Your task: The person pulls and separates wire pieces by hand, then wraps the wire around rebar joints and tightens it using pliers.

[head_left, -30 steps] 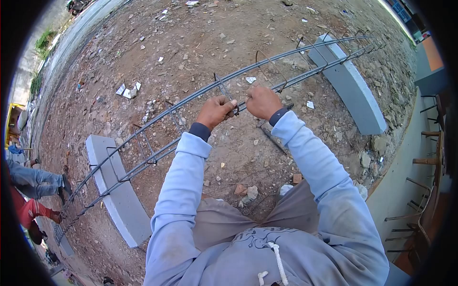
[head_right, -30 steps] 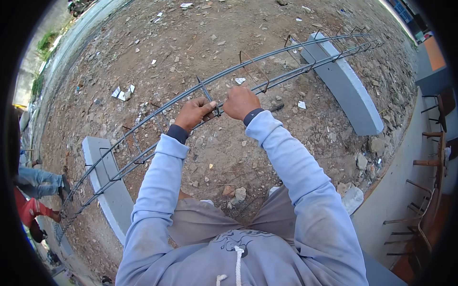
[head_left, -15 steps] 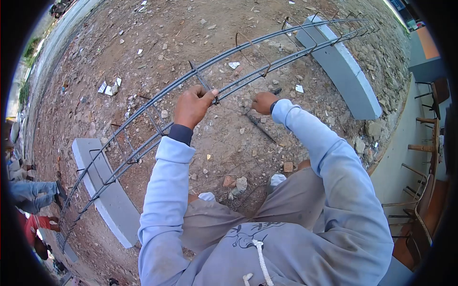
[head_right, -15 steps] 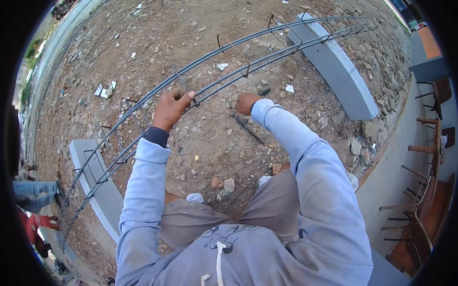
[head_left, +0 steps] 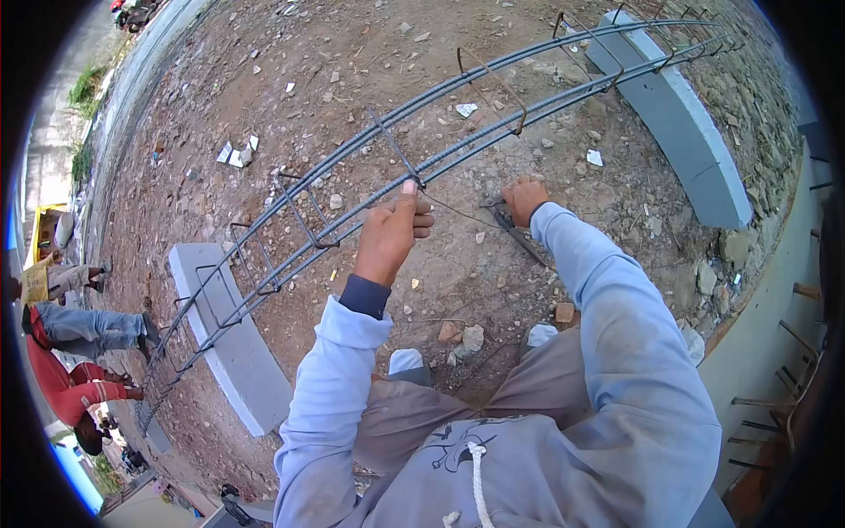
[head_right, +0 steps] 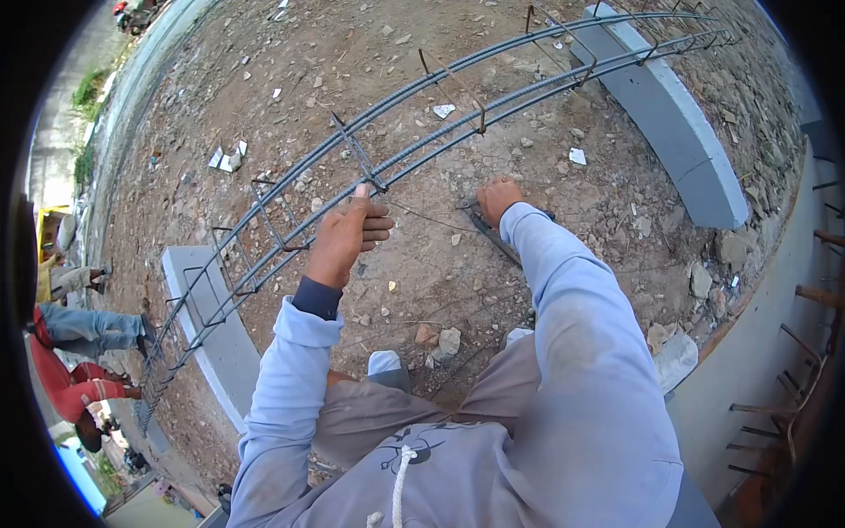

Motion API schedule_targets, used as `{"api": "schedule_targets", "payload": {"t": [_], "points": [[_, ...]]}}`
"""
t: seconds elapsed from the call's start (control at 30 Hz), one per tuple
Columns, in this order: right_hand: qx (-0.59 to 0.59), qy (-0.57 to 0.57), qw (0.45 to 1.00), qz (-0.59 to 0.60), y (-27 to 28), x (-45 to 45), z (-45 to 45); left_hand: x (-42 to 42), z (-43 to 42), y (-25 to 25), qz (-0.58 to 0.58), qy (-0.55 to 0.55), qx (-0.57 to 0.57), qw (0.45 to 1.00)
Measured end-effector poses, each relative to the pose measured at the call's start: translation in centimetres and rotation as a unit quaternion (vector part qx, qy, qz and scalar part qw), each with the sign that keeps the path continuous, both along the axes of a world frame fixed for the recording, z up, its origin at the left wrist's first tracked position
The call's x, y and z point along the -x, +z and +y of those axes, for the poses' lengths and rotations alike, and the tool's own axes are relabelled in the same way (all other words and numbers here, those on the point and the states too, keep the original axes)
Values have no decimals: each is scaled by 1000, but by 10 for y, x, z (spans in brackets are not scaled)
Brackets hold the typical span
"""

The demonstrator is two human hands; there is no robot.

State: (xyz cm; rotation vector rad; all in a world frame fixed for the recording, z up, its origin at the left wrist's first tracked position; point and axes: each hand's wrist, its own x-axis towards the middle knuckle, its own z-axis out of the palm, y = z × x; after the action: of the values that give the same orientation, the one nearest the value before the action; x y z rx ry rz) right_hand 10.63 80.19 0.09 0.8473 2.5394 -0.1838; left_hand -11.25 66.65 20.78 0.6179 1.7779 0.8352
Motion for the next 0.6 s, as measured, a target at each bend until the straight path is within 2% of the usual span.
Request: {"api": "schedule_targets", "payload": {"t": [0.03, 0.1, 0.13, 0.27, 0.4, 0.47, 0.6], "points": [[31, -48, 997, 45, 3, -5, -7, -5, 0, 0, -60, 18, 11, 998], [99, -146, 976, 130, 9, -16, -27, -8, 3, -9, -110, 28, -21, 993], [127, -165, 964, 165, 13, -19, -34, -9, 6, -13, -134, 32, -41, 990], [151, -194, 952, 181, 7, -29, -68, -11, 13, -21, -228, 74, -78, 968], [153, -200, 965, 67, -7, -29, -75, -5, 11, -26, -247, 86, -62, 963], [148, -212, 965, 38, -22, -35, -78, -3, 13, -22, -220, 91, -48, 970], [172, -254, 951, 28, -16, -44, -74, 0, 11, -25, -207, 72, -61, 974]]}}
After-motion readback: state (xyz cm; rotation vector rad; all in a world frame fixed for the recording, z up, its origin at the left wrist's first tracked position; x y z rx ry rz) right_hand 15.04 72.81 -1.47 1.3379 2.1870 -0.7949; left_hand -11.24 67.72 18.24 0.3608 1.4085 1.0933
